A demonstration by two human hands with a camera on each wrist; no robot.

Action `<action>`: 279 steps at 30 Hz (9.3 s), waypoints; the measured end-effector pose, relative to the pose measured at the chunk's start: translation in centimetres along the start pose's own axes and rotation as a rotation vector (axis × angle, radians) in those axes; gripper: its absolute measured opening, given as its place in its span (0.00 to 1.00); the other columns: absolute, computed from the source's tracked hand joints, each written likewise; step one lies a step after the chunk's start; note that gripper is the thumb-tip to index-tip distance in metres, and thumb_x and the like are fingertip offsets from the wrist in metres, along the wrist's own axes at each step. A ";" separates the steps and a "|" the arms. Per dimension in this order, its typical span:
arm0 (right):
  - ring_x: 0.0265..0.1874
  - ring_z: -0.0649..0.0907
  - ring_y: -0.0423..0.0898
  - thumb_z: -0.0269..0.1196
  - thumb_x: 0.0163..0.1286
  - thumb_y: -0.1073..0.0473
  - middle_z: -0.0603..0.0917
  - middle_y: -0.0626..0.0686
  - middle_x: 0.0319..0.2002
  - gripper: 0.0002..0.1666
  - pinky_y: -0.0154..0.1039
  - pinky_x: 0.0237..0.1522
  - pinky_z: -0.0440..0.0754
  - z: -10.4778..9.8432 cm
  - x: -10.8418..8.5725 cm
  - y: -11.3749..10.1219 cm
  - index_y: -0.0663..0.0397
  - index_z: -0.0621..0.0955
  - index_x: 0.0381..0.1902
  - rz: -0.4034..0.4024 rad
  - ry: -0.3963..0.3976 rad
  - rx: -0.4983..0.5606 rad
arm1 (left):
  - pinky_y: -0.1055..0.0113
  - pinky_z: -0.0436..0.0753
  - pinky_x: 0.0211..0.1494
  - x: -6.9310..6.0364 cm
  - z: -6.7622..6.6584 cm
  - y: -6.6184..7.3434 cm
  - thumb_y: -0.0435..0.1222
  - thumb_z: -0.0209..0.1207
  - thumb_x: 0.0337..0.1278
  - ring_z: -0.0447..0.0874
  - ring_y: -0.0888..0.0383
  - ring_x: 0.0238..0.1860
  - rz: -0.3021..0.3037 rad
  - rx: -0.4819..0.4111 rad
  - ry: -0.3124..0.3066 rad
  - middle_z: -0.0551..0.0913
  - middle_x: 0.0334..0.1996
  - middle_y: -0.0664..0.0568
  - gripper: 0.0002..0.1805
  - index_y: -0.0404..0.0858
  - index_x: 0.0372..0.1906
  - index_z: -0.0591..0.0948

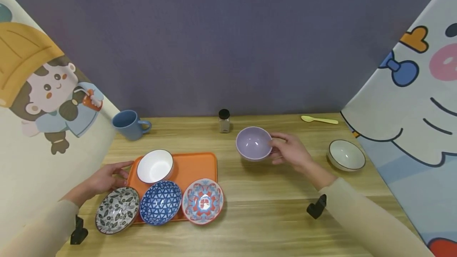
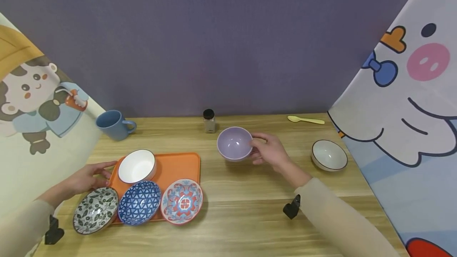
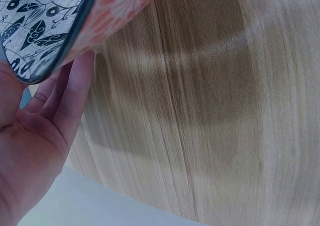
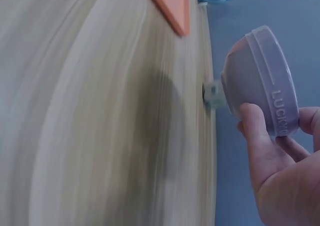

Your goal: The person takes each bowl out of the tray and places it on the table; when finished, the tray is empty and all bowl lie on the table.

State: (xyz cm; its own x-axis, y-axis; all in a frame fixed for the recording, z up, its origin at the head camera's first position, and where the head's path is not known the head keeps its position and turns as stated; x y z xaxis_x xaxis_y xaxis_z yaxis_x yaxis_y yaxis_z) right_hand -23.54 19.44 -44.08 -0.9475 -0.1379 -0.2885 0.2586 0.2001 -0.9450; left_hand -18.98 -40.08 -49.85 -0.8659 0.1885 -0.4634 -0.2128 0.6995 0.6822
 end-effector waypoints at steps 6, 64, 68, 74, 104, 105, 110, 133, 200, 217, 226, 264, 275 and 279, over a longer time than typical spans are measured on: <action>0.32 0.91 0.50 0.57 0.75 0.60 0.90 0.60 0.37 0.35 0.45 0.33 0.89 -3.5 -1.9 1.6 0.64 0.65 0.76 -0.002 0.049 0.004 | 0.62 0.82 0.31 0.0 -0.1 -0.1 0.27 0.61 0.63 0.81 0.51 0.36 0.002 0.004 0.003 0.81 0.47 0.40 0.42 0.30 0.79 0.57; 0.35 0.91 0.42 0.51 0.82 0.52 0.89 0.43 0.37 0.39 0.48 0.38 0.89 -9.7 -6.9 10.4 0.56 0.52 0.83 0.072 0.377 0.150 | 0.64 0.78 0.27 -0.1 0.2 -0.4 0.27 0.61 0.64 0.79 0.50 0.34 -0.032 0.006 0.008 0.81 0.47 0.41 0.42 0.34 0.80 0.58; 0.37 0.90 0.39 0.53 0.81 0.51 0.85 0.65 0.56 0.41 0.46 0.39 0.89 -9.7 -7.0 10.5 0.56 0.51 0.83 0.069 0.379 0.041 | 0.64 0.78 0.28 0.0 0.2 -0.5 0.27 0.61 0.64 0.79 0.50 0.34 -0.026 0.011 0.010 0.81 0.47 0.41 0.42 0.34 0.80 0.58; 0.41 0.80 0.26 0.59 0.78 0.46 0.67 0.74 0.72 0.47 0.39 0.40 0.87 -9.8 -7.7 9.9 0.55 0.51 0.83 0.058 0.369 -0.146 | 0.64 0.79 0.29 0.1 0.2 -0.4 0.27 0.61 0.63 0.79 0.50 0.36 -0.011 0.016 0.012 0.81 0.46 0.41 0.41 0.33 0.80 0.58; 0.57 0.83 0.57 0.71 0.68 0.54 0.81 0.60 0.60 0.38 0.45 0.51 0.84 3.5 -2.9 -3.0 0.54 0.72 0.73 -0.377 -0.100 -0.331 | 0.64 0.77 0.27 0.3 0.2 -0.2 0.24 0.58 0.62 0.77 0.51 0.34 -0.020 0.005 -0.004 0.79 0.46 0.41 0.41 0.32 0.80 0.57; 0.57 0.83 0.58 0.71 0.68 0.56 0.81 0.61 0.60 0.38 0.46 0.52 0.84 4.5 -2.3 -3.4 0.54 0.72 0.73 -0.384 -0.132 -0.317 | 0.64 0.77 0.27 0.3 0.2 -0.2 0.24 0.58 0.62 0.77 0.51 0.34 -0.017 0.001 -0.006 0.79 0.46 0.41 0.41 0.32 0.80 0.57; 0.58 0.83 0.58 0.71 0.68 0.60 0.81 0.60 0.60 0.38 0.46 0.55 0.84 9.3 0.3 -5.0 0.56 0.71 0.73 -0.402 -0.284 -0.263 | 0.64 0.77 0.27 0.3 0.2 -0.1 0.23 0.57 0.63 0.78 0.51 0.34 -0.018 0.001 -0.005 0.79 0.46 0.41 0.41 0.31 0.80 0.56; 0.54 0.85 0.45 0.70 0.70 0.53 0.85 0.56 0.57 0.31 0.35 0.49 0.84 24.4 7.4 -5.4 0.49 0.77 0.69 -0.381 -0.541 -0.426 | 0.62 0.79 0.30 0.4 0.1 -0.2 0.26 0.61 0.64 0.78 0.51 0.36 -0.044 0.013 0.000 0.80 0.46 0.41 0.42 0.33 0.80 0.57; 0.25 0.90 0.62 0.57 0.72 0.64 0.88 0.64 0.41 0.30 0.53 0.29 0.88 31.4 6.9 -3.9 0.48 0.76 0.71 -0.111 -0.393 -0.296 | 0.64 0.77 0.28 0.2 0.2 0.4 0.25 0.60 0.64 0.78 0.51 0.35 -0.047 -0.013 -0.002 0.79 0.44 0.42 0.42 0.34 0.80 0.57; 0.26 0.89 0.61 0.55 0.74 0.65 0.88 0.67 0.42 0.31 0.61 0.36 0.87 29.1 6.1 -5.4 0.48 0.73 0.74 -0.078 -0.474 -0.076 | 0.63 0.79 0.29 0.1 0.3 0.2 0.25 0.60 0.63 0.79 0.51 0.36 -0.041 -0.003 0.012 0.80 0.44 0.42 0.42 0.33 0.80 0.57; 0.43 0.86 0.73 0.53 0.76 0.65 0.87 0.63 0.43 0.32 0.64 0.42 0.85 25.2 5.9 -6.5 0.48 0.70 0.76 -0.052 -0.465 -0.006 | 0.66 0.76 0.26 -0.1 0.4 0.3 0.23 0.59 0.61 0.77 0.53 0.32 0.020 -0.044 -0.003 0.80 0.41 0.41 0.42 0.30 0.79 0.57; 0.26 0.87 0.54 0.52 0.71 0.69 0.87 0.66 0.38 0.36 0.55 0.36 0.89 5.0 0.0 2.0 0.55 0.66 0.77 0.007 -0.124 -0.010 | 0.69 0.72 0.24 -0.6 0.5 -0.1 0.25 0.60 0.63 0.73 0.57 0.24 0.057 -0.041 0.002 0.81 0.43 0.41 0.41 0.30 0.79 0.57; 0.27 0.88 0.53 0.51 0.70 0.70 0.84 0.74 0.50 0.37 0.54 0.36 0.89 3.8 -1.7 4.0 0.57 0.64 0.78 -0.002 -0.006 -0.002 | 0.66 0.77 0.31 -0.3 0.4 0.0 0.24 0.60 0.62 0.78 0.52 0.37 0.070 -0.002 0.017 0.81 0.43 0.41 0.41 0.29 0.79 0.58; 0.29 0.89 0.57 0.50 0.72 0.70 0.81 0.78 0.54 0.38 0.56 0.38 0.88 3.4 -2.2 4.3 0.59 0.61 0.79 0.006 0.040 0.017 | 0.66 0.75 0.28 -0.3 0.5 -0.2 0.24 0.60 0.63 0.76 0.54 0.32 0.075 0.002 0.011 0.80 0.42 0.41 0.41 0.29 0.79 0.58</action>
State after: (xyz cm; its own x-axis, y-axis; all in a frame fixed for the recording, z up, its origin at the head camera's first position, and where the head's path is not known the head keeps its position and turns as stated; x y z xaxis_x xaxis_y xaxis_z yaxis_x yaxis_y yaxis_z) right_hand -19.75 17.32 -48.06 -0.9525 -0.0980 -0.2884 0.2674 0.1844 -0.9458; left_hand -18.47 -39.90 -50.14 -0.8844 0.2326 -0.4047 -0.1462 0.6854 0.7133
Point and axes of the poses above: each hand's wrist, its own x-axis towards the middle knuckle, its own z-axis out of the palm, y = z × x, the point moved 5 cm from there along x, towards the middle knuckle
